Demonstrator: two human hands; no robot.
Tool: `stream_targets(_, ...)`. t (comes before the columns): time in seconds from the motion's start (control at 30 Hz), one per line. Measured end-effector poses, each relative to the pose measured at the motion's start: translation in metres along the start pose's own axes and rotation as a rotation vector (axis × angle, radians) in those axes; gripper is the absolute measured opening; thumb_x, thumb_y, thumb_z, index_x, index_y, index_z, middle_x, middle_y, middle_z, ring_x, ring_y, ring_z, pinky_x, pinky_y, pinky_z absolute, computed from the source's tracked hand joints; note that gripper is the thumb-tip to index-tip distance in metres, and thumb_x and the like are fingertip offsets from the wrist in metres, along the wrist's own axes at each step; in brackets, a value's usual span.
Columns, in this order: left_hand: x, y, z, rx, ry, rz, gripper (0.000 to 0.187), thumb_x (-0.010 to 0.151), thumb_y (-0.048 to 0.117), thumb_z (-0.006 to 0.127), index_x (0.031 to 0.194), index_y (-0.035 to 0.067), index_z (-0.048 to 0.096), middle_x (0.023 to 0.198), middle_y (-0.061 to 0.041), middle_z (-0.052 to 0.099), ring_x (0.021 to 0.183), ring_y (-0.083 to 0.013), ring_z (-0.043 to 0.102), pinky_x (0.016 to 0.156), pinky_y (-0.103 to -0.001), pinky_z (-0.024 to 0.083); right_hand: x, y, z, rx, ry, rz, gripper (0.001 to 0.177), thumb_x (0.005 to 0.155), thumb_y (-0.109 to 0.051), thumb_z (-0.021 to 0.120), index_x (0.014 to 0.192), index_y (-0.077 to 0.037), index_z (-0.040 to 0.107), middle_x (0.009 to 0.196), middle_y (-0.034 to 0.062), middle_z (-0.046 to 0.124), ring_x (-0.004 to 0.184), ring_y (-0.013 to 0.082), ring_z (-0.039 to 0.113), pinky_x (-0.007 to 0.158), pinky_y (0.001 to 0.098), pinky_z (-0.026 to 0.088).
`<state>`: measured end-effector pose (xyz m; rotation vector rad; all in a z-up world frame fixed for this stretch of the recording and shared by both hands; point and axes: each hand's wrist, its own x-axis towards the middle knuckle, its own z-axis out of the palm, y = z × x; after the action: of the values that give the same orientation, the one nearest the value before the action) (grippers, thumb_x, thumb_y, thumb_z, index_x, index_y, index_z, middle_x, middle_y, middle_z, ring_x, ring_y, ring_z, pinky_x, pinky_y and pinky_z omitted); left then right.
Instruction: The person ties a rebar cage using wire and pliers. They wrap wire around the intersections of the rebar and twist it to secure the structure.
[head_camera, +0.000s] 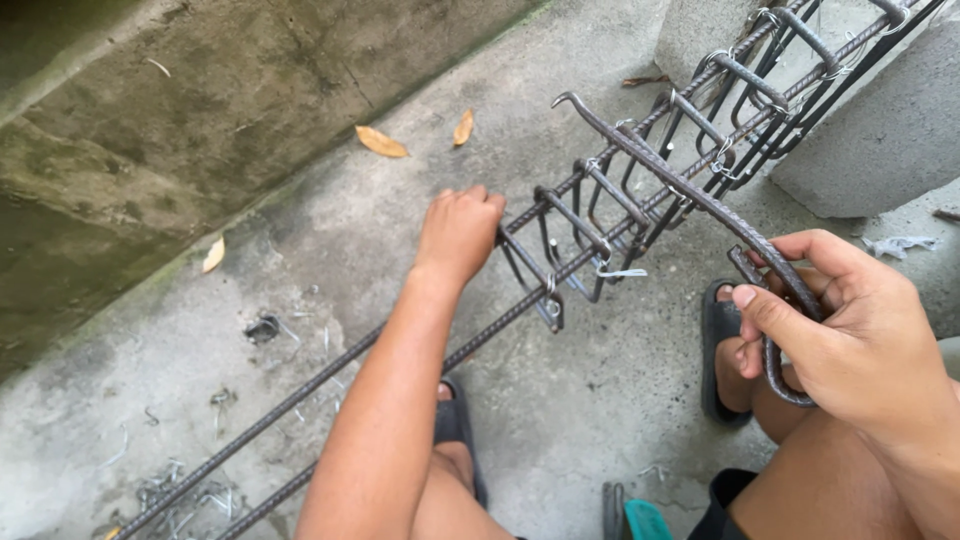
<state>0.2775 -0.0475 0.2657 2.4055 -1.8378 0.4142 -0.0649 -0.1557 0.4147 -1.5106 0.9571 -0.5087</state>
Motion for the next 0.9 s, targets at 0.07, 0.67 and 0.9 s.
stream_targets(0.07, 0.003, 0.004, -0.007, -0.064, -0.084, -0.053, 0.017, 0.083, 0.003, 0.056, 0.088, 0.011, 0.070, 0.083, -0.012, 0.067, 0.076, -0.0444, 0.069, 0.072, -0.055, 0.055, 0.000, 0.001, -0.001, -0.008, -0.009, -0.006, 0.020, 0.096, 0.007, 0.065, 0.111, 0.005, 0.052, 0.067, 0.0235, 0.059, 0.043, 0.0324, 0.057, 0.043, 0.0394, 0.047)
stream_targets(0.67, 0.004, 0.010, -0.018, -0.118, -0.029, -0.041, 0.016, 0.090, 0.013, 0.055, 0.084, 0.016, 0.070, 0.085, -0.008, 0.062, 0.091, -0.0343, 0.066, 0.077, -0.051, 0.048, -0.006, -0.006, 0.006, -0.093, -0.017, -0.112, 0.016, 0.097, 0.008, 0.064, 0.110, 0.008, 0.054, 0.064, 0.0228, 0.058, 0.040, 0.0323, 0.057, 0.040, 0.0373, 0.048)
stream_targets(0.9, 0.003, 0.011, -0.019, -0.129, 0.079, -0.022, 0.009, 0.087, 0.012, 0.059, 0.081, 0.010, 0.065, 0.083, -0.011, 0.058, 0.085, -0.0358, 0.065, 0.074, -0.051, 0.051, -0.007, -0.007, 0.005, -0.137, -0.022, -0.103, 0.014, 0.099, 0.006, 0.064, 0.108, 0.006, 0.054, 0.064, 0.0217, 0.059, 0.042, 0.0316, 0.059, 0.044, 0.0348, 0.044)
